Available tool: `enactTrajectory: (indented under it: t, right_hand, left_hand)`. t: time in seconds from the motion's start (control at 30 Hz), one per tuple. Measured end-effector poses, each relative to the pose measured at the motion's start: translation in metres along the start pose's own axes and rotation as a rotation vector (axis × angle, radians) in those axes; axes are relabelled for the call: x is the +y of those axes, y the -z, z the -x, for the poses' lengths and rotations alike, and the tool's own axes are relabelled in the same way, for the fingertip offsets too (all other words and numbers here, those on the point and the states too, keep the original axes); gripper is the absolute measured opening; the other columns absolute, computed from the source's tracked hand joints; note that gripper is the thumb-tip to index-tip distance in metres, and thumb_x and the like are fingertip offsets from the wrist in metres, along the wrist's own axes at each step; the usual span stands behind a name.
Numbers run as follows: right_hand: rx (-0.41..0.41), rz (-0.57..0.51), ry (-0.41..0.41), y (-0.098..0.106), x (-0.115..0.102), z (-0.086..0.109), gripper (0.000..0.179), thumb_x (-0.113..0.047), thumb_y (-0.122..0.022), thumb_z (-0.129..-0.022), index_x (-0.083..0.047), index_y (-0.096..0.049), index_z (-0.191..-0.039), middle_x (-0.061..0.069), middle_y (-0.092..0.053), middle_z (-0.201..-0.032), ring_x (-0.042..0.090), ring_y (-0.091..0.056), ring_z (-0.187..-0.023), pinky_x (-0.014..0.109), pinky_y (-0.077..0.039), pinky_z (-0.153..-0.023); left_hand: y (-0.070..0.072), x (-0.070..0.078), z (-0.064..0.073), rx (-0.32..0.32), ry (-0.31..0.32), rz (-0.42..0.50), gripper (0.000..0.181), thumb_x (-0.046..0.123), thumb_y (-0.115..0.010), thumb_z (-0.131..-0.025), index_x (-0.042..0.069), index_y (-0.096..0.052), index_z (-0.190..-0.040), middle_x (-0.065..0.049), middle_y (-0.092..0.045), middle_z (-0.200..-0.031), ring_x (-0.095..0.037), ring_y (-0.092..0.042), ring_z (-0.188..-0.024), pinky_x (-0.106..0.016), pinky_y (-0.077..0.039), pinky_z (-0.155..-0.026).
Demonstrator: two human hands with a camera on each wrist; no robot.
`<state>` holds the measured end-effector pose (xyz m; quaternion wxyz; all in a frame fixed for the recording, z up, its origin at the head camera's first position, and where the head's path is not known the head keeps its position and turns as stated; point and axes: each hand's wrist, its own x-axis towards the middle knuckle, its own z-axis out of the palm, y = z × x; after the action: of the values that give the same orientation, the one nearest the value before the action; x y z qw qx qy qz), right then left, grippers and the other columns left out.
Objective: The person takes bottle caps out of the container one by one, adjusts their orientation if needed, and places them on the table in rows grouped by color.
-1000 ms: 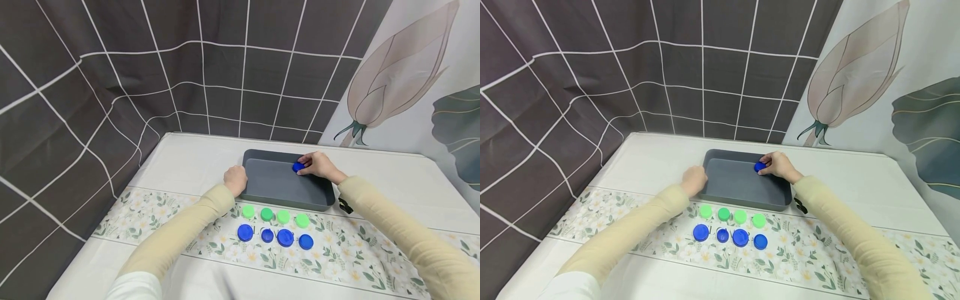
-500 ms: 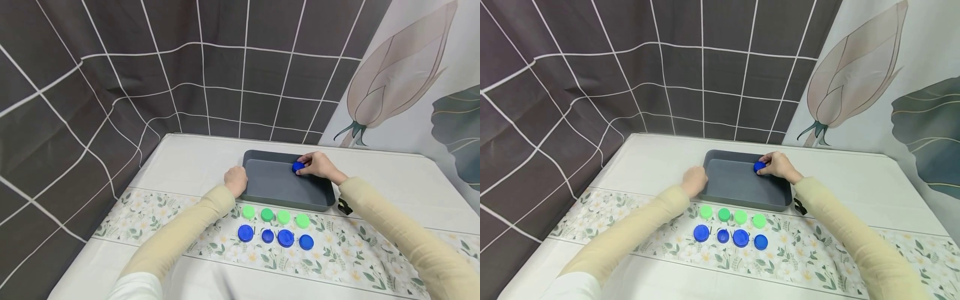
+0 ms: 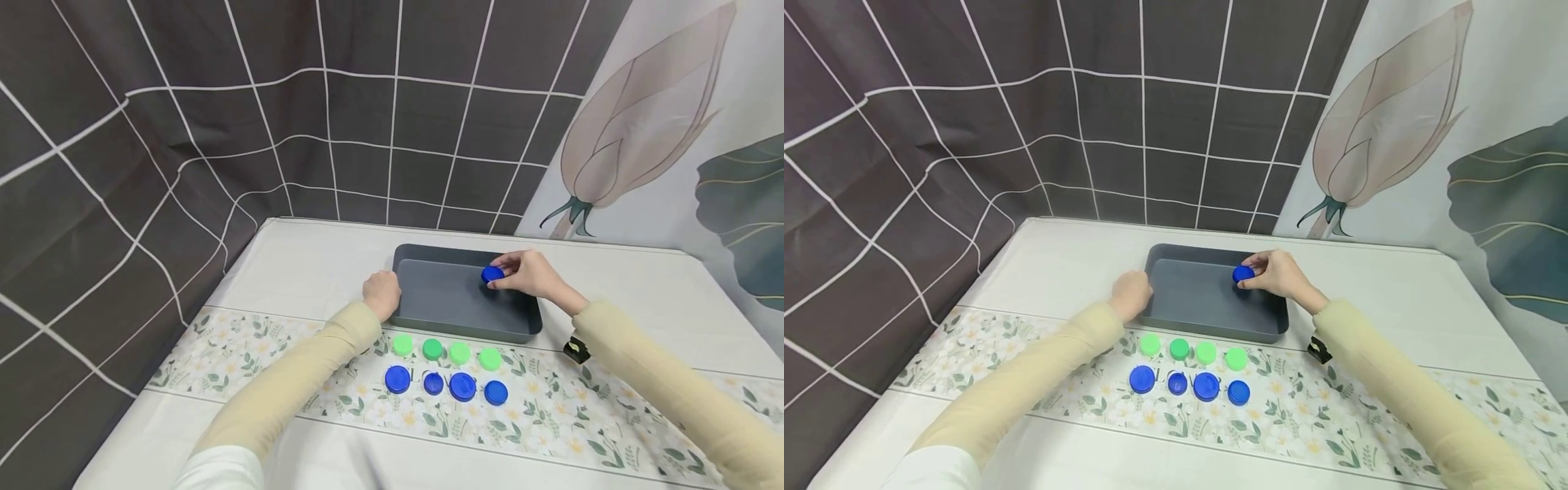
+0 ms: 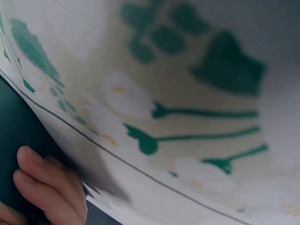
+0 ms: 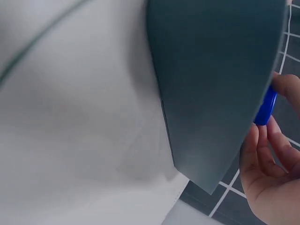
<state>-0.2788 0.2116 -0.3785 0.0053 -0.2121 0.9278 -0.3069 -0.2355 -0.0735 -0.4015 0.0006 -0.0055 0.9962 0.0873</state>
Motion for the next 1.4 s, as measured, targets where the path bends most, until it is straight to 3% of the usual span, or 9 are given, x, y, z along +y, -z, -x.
enactTrajectory:
  t: [0.3,0.7,1.4]
  right_hand:
    - [-0.008,-0.02,0.014,0.005,-0.008,0.026,0.037,-0.02,-0.084,-0.073,0.001,-0.071,-0.101,0.015,-0.072,-0.091,0.011,-0.062,-0.075,0.017,-0.051,-0.062]
    - [-0.039,-0.053,0.018,0.001,-0.022,0.065,0.036,-0.016,-0.084,-0.071,0.0,-0.069,-0.1,0.005,-0.068,-0.082,0.008,-0.06,-0.07,0.019,-0.053,-0.062]
    - [-0.027,-0.091,-0.015,0.001,-0.021,0.115,0.04,-0.017,-0.086,-0.068,-0.001,-0.069,-0.101,0.004,-0.068,-0.082,0.003,-0.059,-0.069,0.021,-0.054,-0.061]
  left_hand:
    - [0.0,-0.001,0.002,0.0,-0.023,-0.001,0.022,0.014,-0.057,-0.095,-0.003,-0.07,-0.093,-0.015,-0.072,-0.084,-0.022,-0.071,-0.072,-0.029,-0.058,-0.059]
    - [0.001,0.0,0.002,-0.009,-0.024,0.0,0.021,0.014,-0.057,-0.094,-0.003,-0.07,-0.093,-0.015,-0.072,-0.084,-0.022,-0.071,-0.071,-0.03,-0.058,-0.059]
    - [0.0,0.001,0.003,0.004,-0.023,0.006,0.021,0.013,-0.057,-0.094,-0.004,-0.069,-0.092,-0.016,-0.071,-0.081,-0.022,-0.07,-0.067,-0.029,-0.058,-0.057]
